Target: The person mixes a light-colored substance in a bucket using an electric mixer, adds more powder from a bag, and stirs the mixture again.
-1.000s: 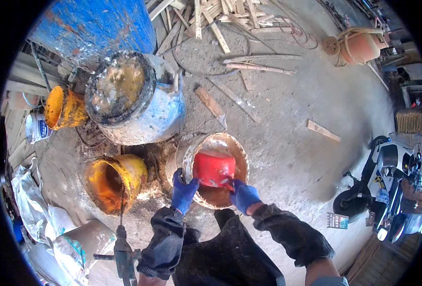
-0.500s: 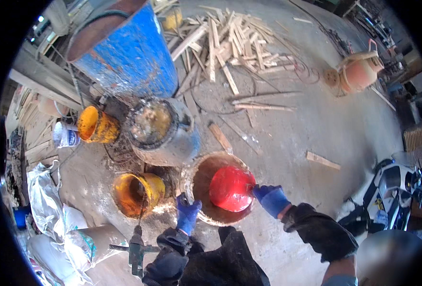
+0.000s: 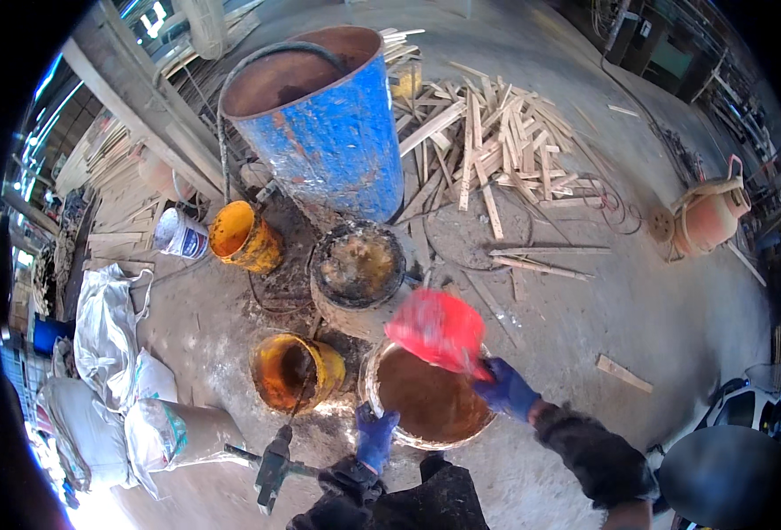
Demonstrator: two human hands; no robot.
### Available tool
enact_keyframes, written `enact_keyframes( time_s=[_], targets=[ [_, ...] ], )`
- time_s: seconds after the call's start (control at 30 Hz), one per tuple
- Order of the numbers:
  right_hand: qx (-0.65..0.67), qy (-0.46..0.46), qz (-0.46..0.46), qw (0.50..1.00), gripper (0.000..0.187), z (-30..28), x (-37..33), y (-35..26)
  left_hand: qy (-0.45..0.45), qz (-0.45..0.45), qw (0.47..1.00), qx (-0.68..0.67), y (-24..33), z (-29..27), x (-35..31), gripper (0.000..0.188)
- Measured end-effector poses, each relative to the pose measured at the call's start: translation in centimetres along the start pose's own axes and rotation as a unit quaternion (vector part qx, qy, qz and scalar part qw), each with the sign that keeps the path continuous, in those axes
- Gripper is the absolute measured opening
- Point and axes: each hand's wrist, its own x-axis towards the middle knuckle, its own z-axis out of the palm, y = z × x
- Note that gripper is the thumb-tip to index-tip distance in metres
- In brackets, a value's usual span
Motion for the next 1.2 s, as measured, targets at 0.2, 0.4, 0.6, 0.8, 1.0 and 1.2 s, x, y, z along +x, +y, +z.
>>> enact_keyframes(
  time_s=[0.2, 0.4, 0.6, 0.8, 1.0, 1.2],
  targets=[
    [0.124, -0.12, 0.108, 0.979, 0.034, 6.3, 13.4, -7.4, 0.055, -0.08, 0.987, -0.128, 2.7, -3.8, -3.8, 0.046],
    [0.096, -0.131, 0.094, 0.982, 0.038, 9.6, 25.5, -5.3, 0.152, -0.168, 0.958, -0.178, 6.2, -4.8, -7.3, 0.046],
    [0.106, -0.035, 0.04, 0.993, 0.048, 8.9, 27.8, -1.7, 0.144, -0.149, 0.947, -0.246, 4.1, -8.9, -8.8, 0.039],
    [0.232, 0.046, 0.159, 0.959, 0.047, 1.7, 23.3, 3.9, 0.136, -0.139, 0.886, -0.421, 5.4, -10.5, -9.1, 0.04],
    [0.306, -0.015, 0.244, 0.92, 0.049, -6.9, 11.7, 22.9, 0.029, -0.219, 0.825, -0.519, 6.1, -9.3, -7.2, 0.036],
    [0.454, -0.058, 0.309, 0.834, 0.083, 17.4, 1.1, 23.1, 0.1, -0.237, 0.785, -0.563, 9.3, -15.7, -9.5, 0.041]
  ],
)
